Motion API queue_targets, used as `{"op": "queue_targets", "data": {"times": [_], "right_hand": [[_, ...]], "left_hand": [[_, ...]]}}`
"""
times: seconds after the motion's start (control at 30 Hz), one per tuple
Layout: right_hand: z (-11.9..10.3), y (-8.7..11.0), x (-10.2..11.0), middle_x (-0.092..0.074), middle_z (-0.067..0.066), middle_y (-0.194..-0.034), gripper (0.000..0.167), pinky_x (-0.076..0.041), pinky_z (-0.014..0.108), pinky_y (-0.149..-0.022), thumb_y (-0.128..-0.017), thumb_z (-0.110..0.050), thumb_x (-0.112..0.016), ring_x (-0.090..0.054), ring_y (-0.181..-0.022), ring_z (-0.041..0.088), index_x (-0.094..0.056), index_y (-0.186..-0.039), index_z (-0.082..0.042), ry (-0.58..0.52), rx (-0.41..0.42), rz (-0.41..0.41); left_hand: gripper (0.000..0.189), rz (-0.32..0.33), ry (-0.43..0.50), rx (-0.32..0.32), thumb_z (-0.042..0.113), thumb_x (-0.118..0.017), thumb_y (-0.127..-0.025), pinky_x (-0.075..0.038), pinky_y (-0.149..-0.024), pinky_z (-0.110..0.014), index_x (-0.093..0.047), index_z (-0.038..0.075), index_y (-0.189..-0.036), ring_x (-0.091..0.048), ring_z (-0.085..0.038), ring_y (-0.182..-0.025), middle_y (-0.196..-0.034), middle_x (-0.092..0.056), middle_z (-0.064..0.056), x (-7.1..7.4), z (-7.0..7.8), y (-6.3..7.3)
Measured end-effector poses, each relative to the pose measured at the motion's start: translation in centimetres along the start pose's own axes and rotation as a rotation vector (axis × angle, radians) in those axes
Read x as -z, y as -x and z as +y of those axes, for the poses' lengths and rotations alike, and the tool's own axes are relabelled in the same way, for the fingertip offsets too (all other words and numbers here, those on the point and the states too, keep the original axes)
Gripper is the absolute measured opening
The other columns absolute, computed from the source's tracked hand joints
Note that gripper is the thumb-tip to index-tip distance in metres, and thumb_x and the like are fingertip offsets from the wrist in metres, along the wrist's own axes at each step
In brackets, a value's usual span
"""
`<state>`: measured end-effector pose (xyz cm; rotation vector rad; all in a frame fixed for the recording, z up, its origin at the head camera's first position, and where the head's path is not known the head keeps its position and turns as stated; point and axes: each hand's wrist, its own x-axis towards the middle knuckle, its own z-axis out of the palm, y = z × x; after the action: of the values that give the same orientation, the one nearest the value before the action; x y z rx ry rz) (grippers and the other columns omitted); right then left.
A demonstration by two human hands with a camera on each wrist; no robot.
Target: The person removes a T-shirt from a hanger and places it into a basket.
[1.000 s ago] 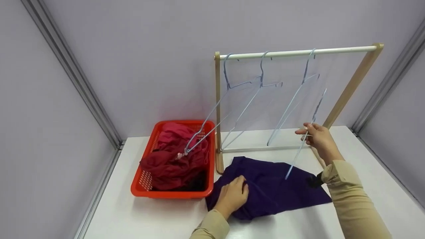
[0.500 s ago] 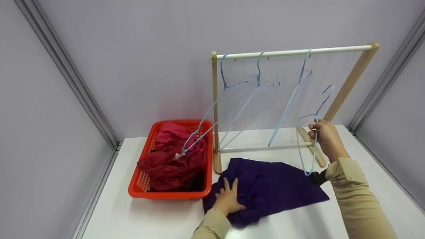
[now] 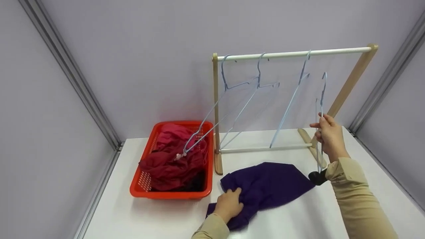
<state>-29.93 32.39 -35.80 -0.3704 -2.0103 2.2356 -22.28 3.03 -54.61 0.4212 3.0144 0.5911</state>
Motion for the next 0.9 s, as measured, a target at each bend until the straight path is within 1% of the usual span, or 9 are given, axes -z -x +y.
{"op": "queue_targets", "data": {"times": [0.1,0.2,0.33,0.4,0.5,0.57,0.63,0.77,0.9], "right_hand": [[-0.1,-0.1,-0.1,-0.059,-0.012,-0.065,0.045,-0.029,0.014,-0.042,-0.102,-0.016,-0.032,-0.034,-0.041,-0.001,-0.027,-0.145,-0.005,0.003,0.0,0.015],[-0.2,-0.1,-0.1,-0.061,-0.013,-0.065,0.04,-0.028,0.014,-0.041,-0.099,-0.011,-0.034,-0.033,-0.04,-0.001,-0.033,-0.138,-0.004,0.013,-0.012,0.008],[-0.6,0.0,-0.1,-0.064,-0.014,-0.065,0.021,-0.028,0.014,-0.042,-0.095,-0.005,-0.034,-0.033,-0.04,-0.001,-0.044,-0.113,-0.008,-0.016,-0.008,0.012],[-0.8,0.1,-0.2,-0.066,-0.013,-0.064,0.016,-0.029,0.014,-0.043,-0.094,-0.003,-0.033,-0.034,-0.04,-0.001,-0.043,-0.102,-0.012,-0.06,0.003,0.026],[-1.1,0.3,-0.3,-0.067,-0.011,-0.066,0.018,-0.033,0.014,-0.043,-0.094,-0.001,-0.031,-0.039,-0.042,0.001,-0.043,-0.1,-0.014,-0.113,0.024,0.038],[-1.3,0.4,-0.3,-0.068,-0.01,-0.068,0.019,-0.037,0.014,-0.044,-0.095,-0.002,-0.032,-0.046,-0.044,0.002,-0.044,-0.101,-0.016,-0.131,0.038,0.038],[-1.5,0.6,-0.3,-0.068,-0.011,-0.069,0.02,-0.04,0.014,-0.045,-0.096,-0.004,-0.033,-0.05,-0.046,0.003,-0.045,-0.102,-0.018,-0.13,0.056,0.033],[-1.8,0.9,0.1,-0.067,-0.011,-0.067,0.019,-0.037,0.013,-0.043,-0.099,-0.009,-0.037,-0.048,-0.043,0.002,-0.047,-0.107,-0.023,-0.118,0.085,0.049],[-2.3,1.1,0.3,-0.066,-0.011,-0.065,0.025,-0.031,0.015,-0.042,-0.098,-0.009,-0.039,-0.038,-0.04,0.001,-0.048,-0.118,-0.02,-0.104,0.093,0.086]], "left_hand": [[0.04,0.151,0.067,-0.02,0.019,-0.07,-0.081,-0.053,-0.074,-0.046,-0.061,0.012,-0.119,-0.067,-0.038,-0.085,-0.109,-0.064,-0.02,1.0,0.0,0.0],[0.04,0.316,0.175,0.022,0.016,-0.071,-0.08,-0.054,-0.073,-0.047,-0.063,0.012,-0.119,-0.067,-0.039,-0.082,-0.114,-0.061,-0.022,2.3,-0.2,-0.1],[0.039,0.539,0.336,0.086,0.01,-0.07,-0.079,-0.055,-0.072,-0.048,-0.063,0.005,-0.118,-0.066,-0.04,-0.077,-0.118,-0.057,-0.026,4.0,-0.9,-0.5],[0.04,0.635,0.429,0.12,0.006,-0.067,-0.08,-0.054,-0.079,-0.051,-0.062,0.0,-0.12,-0.065,-0.045,-0.086,-0.124,-0.052,-0.032,5.0,-1.3,-0.7],[0.041,0.763,0.564,0.192,0.003,-0.063,-0.082,-0.049,-0.091,-0.054,-0.057,-0.007,-0.122,-0.06,-0.047,-0.103,-0.127,-0.047,-0.035,6.0,-1.9,-0.8],[0.041,0.845,0.654,0.242,0.0,-0.061,-0.083,-0.045,-0.096,-0.053,-0.055,-0.01,-0.122,-0.055,-0.044,-0.11,-0.124,-0.048,-0.032,6.6,-2.3,-0.7],[0.039,0.928,0.73,0.274,-0.002,-0.059,-0.083,-0.044,-0.096,-0.051,-0.053,-0.012,-0.12,-0.054,-0.04,-0.108,-0.117,-0.048,-0.028,7.1,-2.6,-0.5],[0.037,1.074,0.87,0.275,-0.008,-0.056,-0.081,-0.042,-0.093,-0.046,-0.052,-0.013,-0.117,-0.052,-0.036,-0.101,-0.108,-0.049,-0.024,8.5,-3.3,-0.4],[0.037,1.146,0.973,0.285,-0.008,-0.052,-0.082,-0.038,-0.097,-0.045,-0.049,-0.015,-0.118,-0.05,-0.038,-0.107,-0.113,-0.048,-0.027,10.2,-4.7,-0.6]]}}
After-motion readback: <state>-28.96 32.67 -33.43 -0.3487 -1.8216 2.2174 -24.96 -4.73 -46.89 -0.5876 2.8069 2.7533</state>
